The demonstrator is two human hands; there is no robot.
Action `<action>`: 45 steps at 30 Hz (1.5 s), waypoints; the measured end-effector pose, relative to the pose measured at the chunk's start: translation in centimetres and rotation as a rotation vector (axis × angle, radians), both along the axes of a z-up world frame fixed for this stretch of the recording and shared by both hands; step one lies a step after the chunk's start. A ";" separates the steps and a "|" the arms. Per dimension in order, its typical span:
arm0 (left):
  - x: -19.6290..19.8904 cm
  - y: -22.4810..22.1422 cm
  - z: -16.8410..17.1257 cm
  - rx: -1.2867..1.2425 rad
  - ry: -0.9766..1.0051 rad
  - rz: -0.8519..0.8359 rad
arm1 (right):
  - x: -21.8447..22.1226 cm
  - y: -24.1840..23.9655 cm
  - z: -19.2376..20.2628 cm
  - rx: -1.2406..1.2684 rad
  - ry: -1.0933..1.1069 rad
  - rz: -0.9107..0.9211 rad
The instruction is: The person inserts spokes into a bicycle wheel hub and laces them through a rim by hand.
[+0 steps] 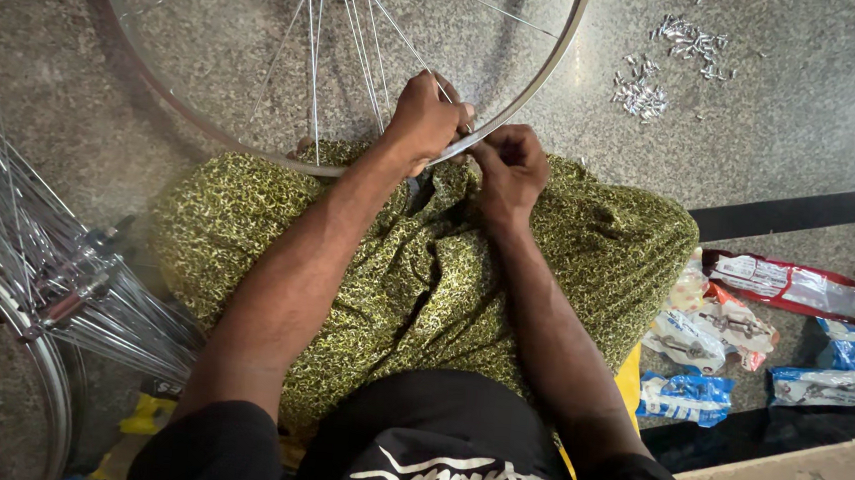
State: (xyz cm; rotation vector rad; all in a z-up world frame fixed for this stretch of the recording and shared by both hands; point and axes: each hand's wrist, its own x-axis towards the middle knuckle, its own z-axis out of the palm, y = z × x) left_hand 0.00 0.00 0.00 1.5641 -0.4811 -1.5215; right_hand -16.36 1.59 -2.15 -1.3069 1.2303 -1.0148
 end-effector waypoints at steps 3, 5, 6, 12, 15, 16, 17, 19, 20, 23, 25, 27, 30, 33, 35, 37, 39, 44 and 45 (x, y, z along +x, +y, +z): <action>0.4 0.1 0.2 -0.024 0.037 -0.029 | 0.1 -0.7 1.1 0.138 0.143 -0.031; 0.6 0.2 0.5 -0.034 0.046 -0.035 | 0.1 -1.4 2.0 0.217 0.139 0.009; 0.6 0.3 0.7 -0.038 0.040 -0.030 | 0.1 -1.7 2.4 0.227 0.088 0.049; 0.7 0.4 1.8 -0.001 0.032 0.005 | -0.3 -1.8 2.1 0.242 0.041 0.133; 0.8 0.5 1.5 -0.015 0.105 0.026 | -0.5 -1.6 0.7 0.163 0.007 0.155; 0.8 0.5 1.2 -0.019 0.135 0.036 | -0.6 -1.4 0.1 0.142 -0.024 0.161; 0.8 0.6 0.8 -0.029 0.093 0.020 | -0.7 -1.3 -0.4 0.128 0.013 0.149; 0.7 0.5 0.2 -0.051 0.011 -0.012 | -0.9 -1.2 -1.2 0.099 0.089 0.126; 0.7 0.4 -0.2 -0.051 0.000 -0.009 | -1.0 -1.3 -1.5 0.087 0.062 0.141; 0.3 0.6 -1.3 -0.052 -0.023 0.012 | -1.3 -1.2 -2.0 0.072 0.018 0.164; 0.0 0.7 -1.7 -0.059 -0.030 0.031 | -1.3 -1.1 -1.9 0.079 0.040 0.140; -0.3 0.7 -1.8 -0.079 -0.031 0.042 | -1.2 -1.1 -1.6 0.067 0.037 0.148; -0.2 0.6 -1.5 -0.063 -0.031 0.028 | -0.8 -1.0 -0.9 0.080 0.045 0.155; 0.3 0.5 -0.4 -0.036 -0.001 -0.011 | -0.7 -0.9 0.1 0.143 -0.096 0.177; 0.8 0.9 0.8 0.003 -0.080 -0.134 | -0.5 -0.8 0.6 0.175 -0.144 0.186; 1.1 1.4 2.1 0.065 -0.265 -0.354 | -0.4 -1.1 1.0 0.181 -0.091 0.182; 0.8 2.1 3.2 -0.090 -0.621 -0.305 | -0.2 -1.4 1.2 0.207 0.039 0.171; 2.7 1.4 3.6 -0.001 -0.561 -0.499 | 0.1 -1.2 1.1 0.242 0.021 0.155; 3.2 0.8 3.4 0.016 -0.516 -0.542 | 0.2 -1.1 1.1 0.242 0.037 0.159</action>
